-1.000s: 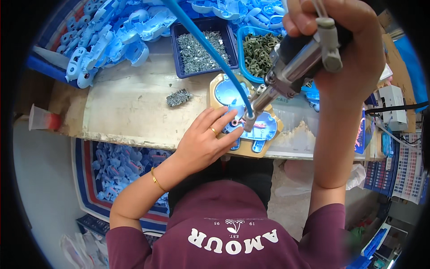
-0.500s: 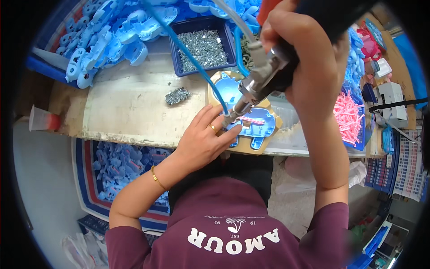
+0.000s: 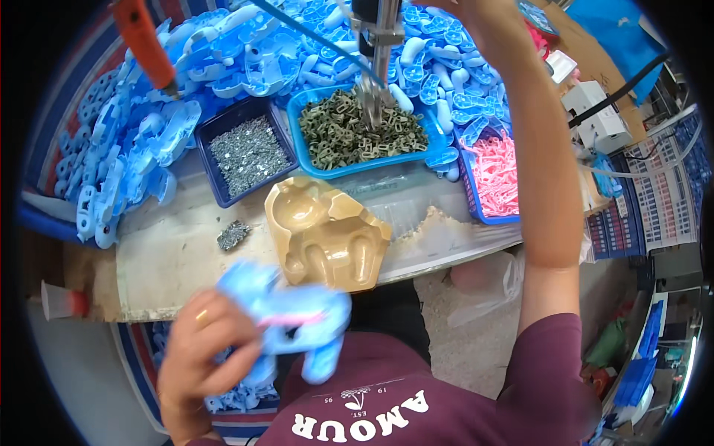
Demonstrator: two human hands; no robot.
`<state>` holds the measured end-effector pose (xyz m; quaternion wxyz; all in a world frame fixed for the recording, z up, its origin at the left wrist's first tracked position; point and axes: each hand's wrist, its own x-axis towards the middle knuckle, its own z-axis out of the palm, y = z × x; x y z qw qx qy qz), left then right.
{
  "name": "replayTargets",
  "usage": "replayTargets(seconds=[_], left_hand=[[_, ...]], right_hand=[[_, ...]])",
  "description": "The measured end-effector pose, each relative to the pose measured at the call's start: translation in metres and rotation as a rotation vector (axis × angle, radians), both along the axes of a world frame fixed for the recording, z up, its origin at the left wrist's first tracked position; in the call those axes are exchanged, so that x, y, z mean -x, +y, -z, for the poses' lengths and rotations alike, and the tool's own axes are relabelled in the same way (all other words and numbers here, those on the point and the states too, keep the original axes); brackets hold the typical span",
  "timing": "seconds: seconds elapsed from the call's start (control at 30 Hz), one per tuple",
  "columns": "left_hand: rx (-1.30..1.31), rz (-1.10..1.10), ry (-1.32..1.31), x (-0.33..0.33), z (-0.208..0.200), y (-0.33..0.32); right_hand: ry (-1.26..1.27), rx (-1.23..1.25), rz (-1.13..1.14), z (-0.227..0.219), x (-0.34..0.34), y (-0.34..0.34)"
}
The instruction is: Assemble small plastic toy components and pins using a heating tool and a metal press.
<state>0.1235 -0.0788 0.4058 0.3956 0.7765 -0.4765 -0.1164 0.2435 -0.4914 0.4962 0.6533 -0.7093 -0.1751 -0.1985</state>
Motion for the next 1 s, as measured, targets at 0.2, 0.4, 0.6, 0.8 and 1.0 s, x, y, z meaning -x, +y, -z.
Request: replayTargets(seconds=[0.2, 0.4, 0.6, 0.8, 1.0], left_hand=[[-0.768, -0.400, -0.121, 0.051, -0.036, 0.080], [-0.516, -0.258, -0.204, 0.034, -0.013, 0.046], [-0.390, -0.047, -0.125, 0.013, 0.001, -0.010], [0.040, -0.052, -0.319, -0.002, 0.035, -0.085], [0.066, -0.145, -0.594, -0.015, 0.079, -0.145]], right_hand=[[0.116, 1.226, 0.646, 0.133, -0.014, -0.117], [0.129, 1.210, 0.625, 0.170, -0.017, -0.134], [0.002, 1.177, 0.700, 0.138, 0.006, -0.124], [0.447, 0.586, 0.389, 0.102, 0.073, -0.042], [0.755, 0.259, -0.048, 0.130, 0.140, 0.050]])
